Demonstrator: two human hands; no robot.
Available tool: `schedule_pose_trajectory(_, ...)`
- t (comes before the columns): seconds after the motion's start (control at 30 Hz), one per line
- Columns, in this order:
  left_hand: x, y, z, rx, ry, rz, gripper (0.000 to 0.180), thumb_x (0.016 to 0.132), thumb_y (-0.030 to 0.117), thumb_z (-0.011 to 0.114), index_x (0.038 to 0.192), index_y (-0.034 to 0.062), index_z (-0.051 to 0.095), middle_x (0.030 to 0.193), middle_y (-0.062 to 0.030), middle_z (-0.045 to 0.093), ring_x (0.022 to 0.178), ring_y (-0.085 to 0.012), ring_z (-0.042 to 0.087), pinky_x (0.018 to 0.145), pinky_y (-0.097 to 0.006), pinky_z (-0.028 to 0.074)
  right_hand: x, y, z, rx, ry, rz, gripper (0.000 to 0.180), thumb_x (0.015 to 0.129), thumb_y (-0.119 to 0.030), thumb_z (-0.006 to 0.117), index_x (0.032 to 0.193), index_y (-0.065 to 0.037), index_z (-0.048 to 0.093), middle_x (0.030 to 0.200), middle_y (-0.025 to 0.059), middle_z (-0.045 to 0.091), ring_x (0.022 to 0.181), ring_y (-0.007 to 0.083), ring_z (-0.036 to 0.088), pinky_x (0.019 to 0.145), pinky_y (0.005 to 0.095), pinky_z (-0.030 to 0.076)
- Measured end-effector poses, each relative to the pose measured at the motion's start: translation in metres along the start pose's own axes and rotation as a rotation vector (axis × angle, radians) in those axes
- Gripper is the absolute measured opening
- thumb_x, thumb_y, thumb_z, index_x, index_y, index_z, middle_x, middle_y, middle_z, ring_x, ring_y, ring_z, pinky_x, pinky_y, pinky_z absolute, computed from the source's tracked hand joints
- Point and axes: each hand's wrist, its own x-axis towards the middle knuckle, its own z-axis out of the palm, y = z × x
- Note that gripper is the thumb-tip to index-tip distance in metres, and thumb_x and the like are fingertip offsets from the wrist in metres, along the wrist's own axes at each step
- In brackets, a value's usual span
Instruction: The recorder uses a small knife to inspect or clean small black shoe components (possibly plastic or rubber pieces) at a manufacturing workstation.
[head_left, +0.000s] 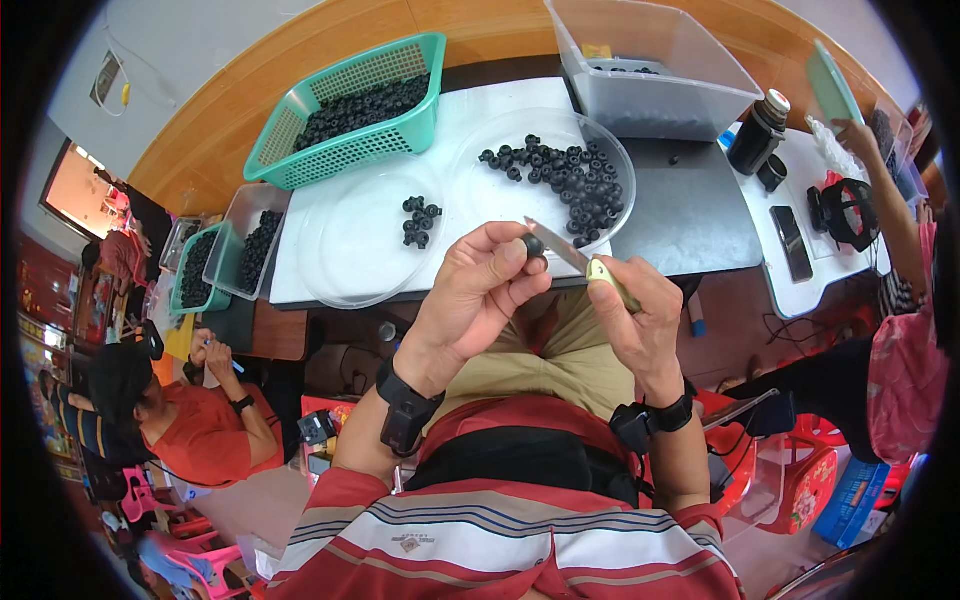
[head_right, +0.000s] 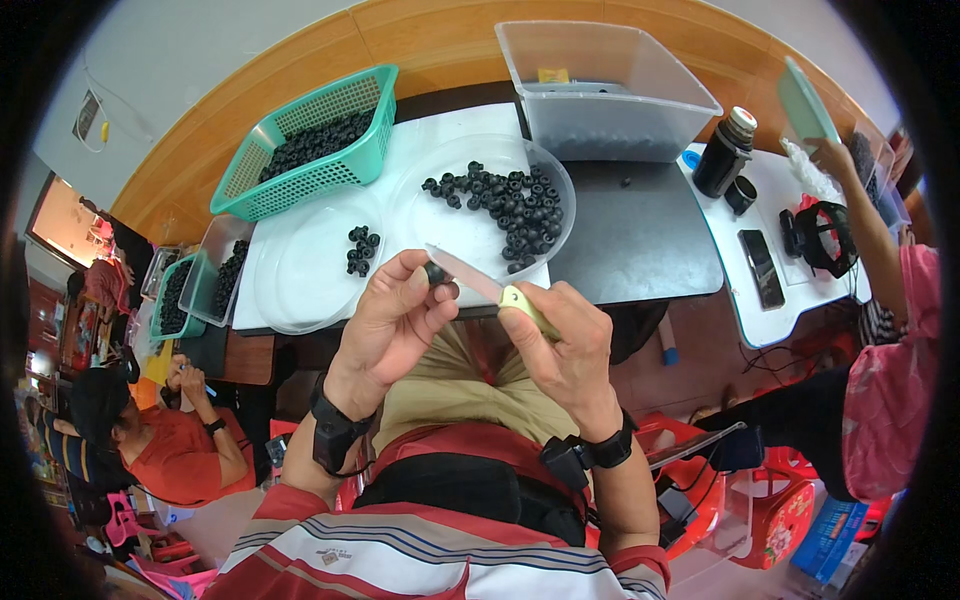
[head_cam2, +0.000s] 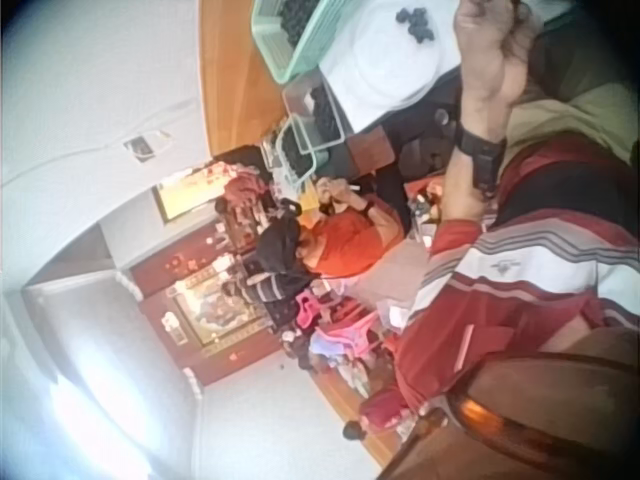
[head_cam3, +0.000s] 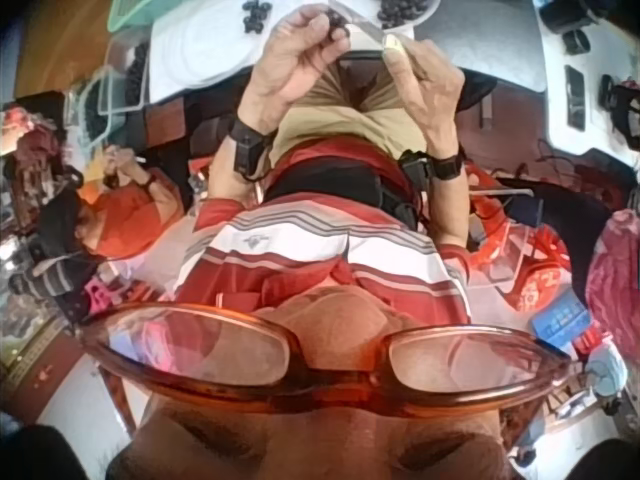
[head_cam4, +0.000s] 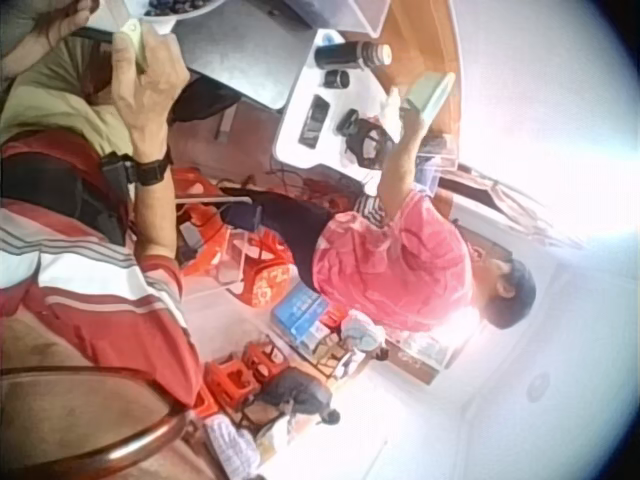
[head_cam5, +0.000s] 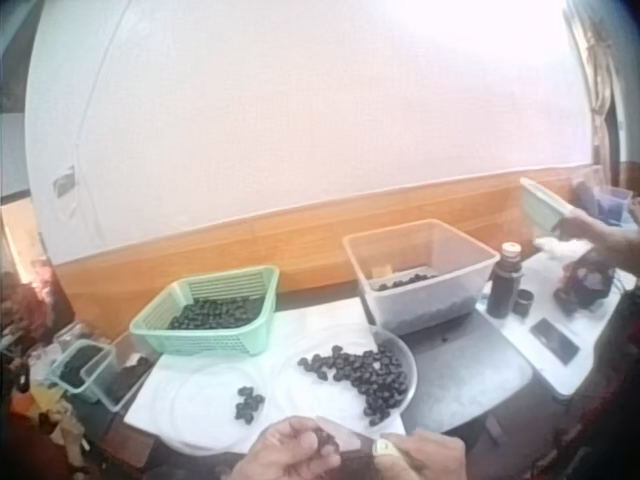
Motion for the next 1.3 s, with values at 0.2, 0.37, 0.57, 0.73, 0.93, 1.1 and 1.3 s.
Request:
schedule_pose_trajectory(0.2, -0.006, 0.011, 0.011, 0.173, 0.055, 0.068, 0.017, 0.092, 0.004, 0.07, 0.109, 0.0012, 0.065, 0.104, -0.0114, 0.069, 0.091, -0.0179, 0.069, 0.083, -0.033, 0.064, -0.002, 0.012, -0.004, 0.074, 0.035, 0.134, 0.023, 0.094, -0.02, 0.072, 0.106, 0.0, 0.073, 0.071, 0.0067, 0.059, 0.06, 0.0149, 0.052, 0.056, 0.0289, 0.04)
schedule_pose_trajectory(0.37, -0.008, 0.04, -0.015, 0.991, 0.264, 0.353, 0.016, 0.088, 0.0, 0.074, 0.103, -0.0016, 0.069, 0.095, -0.0081, 0.071, 0.086, -0.0134, 0.068, 0.078, -0.028, 0.058, -0.007, 0.027, -0.008, 0.082, 0.078, 0.205, 0.026, 0.095, -0.021, 0.071, 0.107, 0.002, 0.072, 0.073, 0.0063, 0.061, 0.064, 0.0131, 0.053, 0.06, 0.0278, 0.042)
schedule_pose_trajectory(0.57, -0.013, 0.07, -0.039, 1.552, 0.458, 0.364, 0.016, 0.085, 0.001, 0.074, 0.1, -0.0023, 0.072, 0.098, -0.0067, 0.073, 0.084, -0.0121, 0.067, 0.076, -0.026, 0.054, -0.011, 0.043, -0.015, 0.094, 0.113, 0.252, 0.028, 0.096, -0.02, 0.07, 0.109, 0.004, 0.071, 0.082, 0.0054, 0.066, 0.074, 0.0101, 0.055, 0.068, 0.0244, 0.044)
schedule_pose_trajectory(0.73, -0.01, 0.082, -0.048, 1.848, 0.434, 0.328, 0.018, 0.083, 0.003, 0.073, 0.1, -0.0029, 0.072, 0.093, -0.011, 0.072, 0.081, -0.0173, 0.068, 0.076, -0.029, 0.054, -0.01, 0.05, -0.018, 0.101, 0.109, 0.294, 0.027, 0.096, -0.02, 0.07, 0.109, 0.004, 0.07, 0.082, 0.0046, 0.065, 0.074, 0.0094, 0.055, 0.067, 0.0241, 0.044)
schedule_pose_trajectory(0.93, -0.002, 0.084, -0.044, 1.866, 0.434, 0.346, 0.019, 0.083, 0.004, 0.072, 0.101, -0.0028, 0.071, 0.092, -0.0108, 0.072, 0.08, -0.0175, 0.067, 0.075, -0.029, 0.054, -0.006, 0.056, -0.022, 0.062, 0.13, 0.308, 0.027, 0.096, -0.02, 0.069, 0.108, 0.003, 0.071, 0.08, 0.0028, 0.064, 0.073, 0.0089, 0.054, 0.068, 0.0244, 0.043)
schedule_pose_trajectory(1.1, 0.032, 0.075, -0.025, 1.884, 0.277, 0.407, 0.019, 0.083, 0.006, 0.072, 0.101, -0.0012, 0.072, 0.094, -0.0131, 0.071, 0.082, -0.0213, 0.068, 0.076, -0.031, 0.054, 0.008, 0.068, -0.027, 0.037, 0.153, 0.3, 0.026, 0.096, -0.021, 0.069, 0.107, 0.003, 0.071, 0.077, 0.0002, 0.062, 0.072, 0.0076, 0.051, 0.065, 0.0244, 0.042)
schedule_pose_trajectory(1.3, 0.094, 0.057, -0.027, 2.122, -0.01, 0.394, 0.021, 0.084, 0.01, 0.07, 0.103, 0.002, 0.072, 0.103, -0.0145, 0.07, 0.095, -0.0331, 0.066, 0.083, -0.041, 0.053, 0.019, 0.084, -0.025, 0.115, 0.169, 0.333, 0.025, 0.097, -0.021, 0.07, 0.104, 0.003, 0.072, 0.077, -0.0028, 0.061, 0.071, 0.005, 0.05, 0.063, 0.0215, 0.04)
